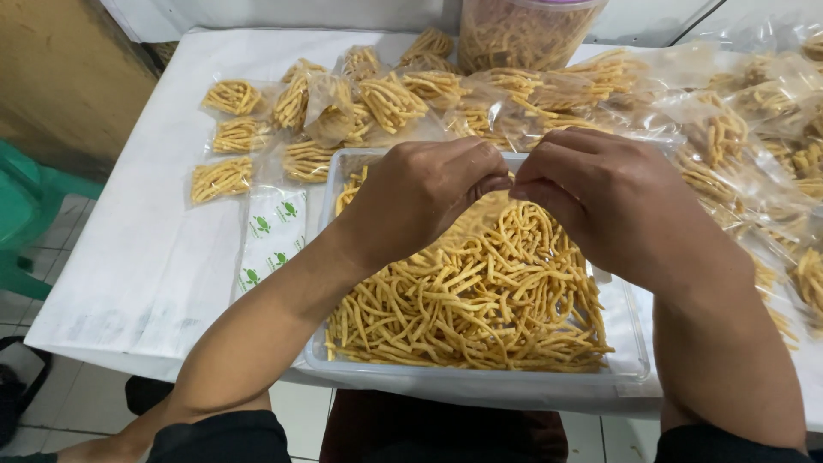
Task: Packaging thin noodle-like snacks into small plastic bags from a large tray
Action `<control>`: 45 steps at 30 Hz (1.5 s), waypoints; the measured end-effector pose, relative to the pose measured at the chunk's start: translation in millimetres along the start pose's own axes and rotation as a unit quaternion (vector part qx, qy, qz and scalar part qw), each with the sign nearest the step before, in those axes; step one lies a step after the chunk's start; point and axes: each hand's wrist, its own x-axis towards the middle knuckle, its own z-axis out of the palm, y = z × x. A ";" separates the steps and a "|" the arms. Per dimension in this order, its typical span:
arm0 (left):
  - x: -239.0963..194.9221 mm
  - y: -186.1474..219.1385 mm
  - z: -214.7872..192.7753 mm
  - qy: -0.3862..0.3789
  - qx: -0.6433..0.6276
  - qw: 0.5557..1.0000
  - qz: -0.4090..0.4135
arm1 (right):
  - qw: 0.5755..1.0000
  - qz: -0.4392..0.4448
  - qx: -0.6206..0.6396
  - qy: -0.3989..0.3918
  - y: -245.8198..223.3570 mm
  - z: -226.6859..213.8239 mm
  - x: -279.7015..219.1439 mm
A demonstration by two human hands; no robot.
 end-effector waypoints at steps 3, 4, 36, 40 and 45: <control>-1.9 0.3 1.2 0.009 0.009 1.000 -0.004 | 1.000 -0.020 0.013 0.008 0.7 -0.1 -0.1; -2.3 0.8 1.7 0.011 0.010 1.000 -0.010 | 0.999 -0.022 0.031 0.011 0.8 -0.1 -0.3; -17.8 -8.0 -31.7 -0.052 -0.441 0.865 -0.236 | 0.939 0.106 0.308 -0.115 30.8 22.8 -41.4; -30.6 -24.2 -34.6 0.078 -0.143 0.977 -0.136 | 0.919 0.201 0.064 -0.334 44.8 52.0 -63.6; -49.4 -45.3 -11.5 0.075 -0.061 0.991 -0.095 | 0.938 0.196 0.012 -0.287 48.3 64.6 -62.3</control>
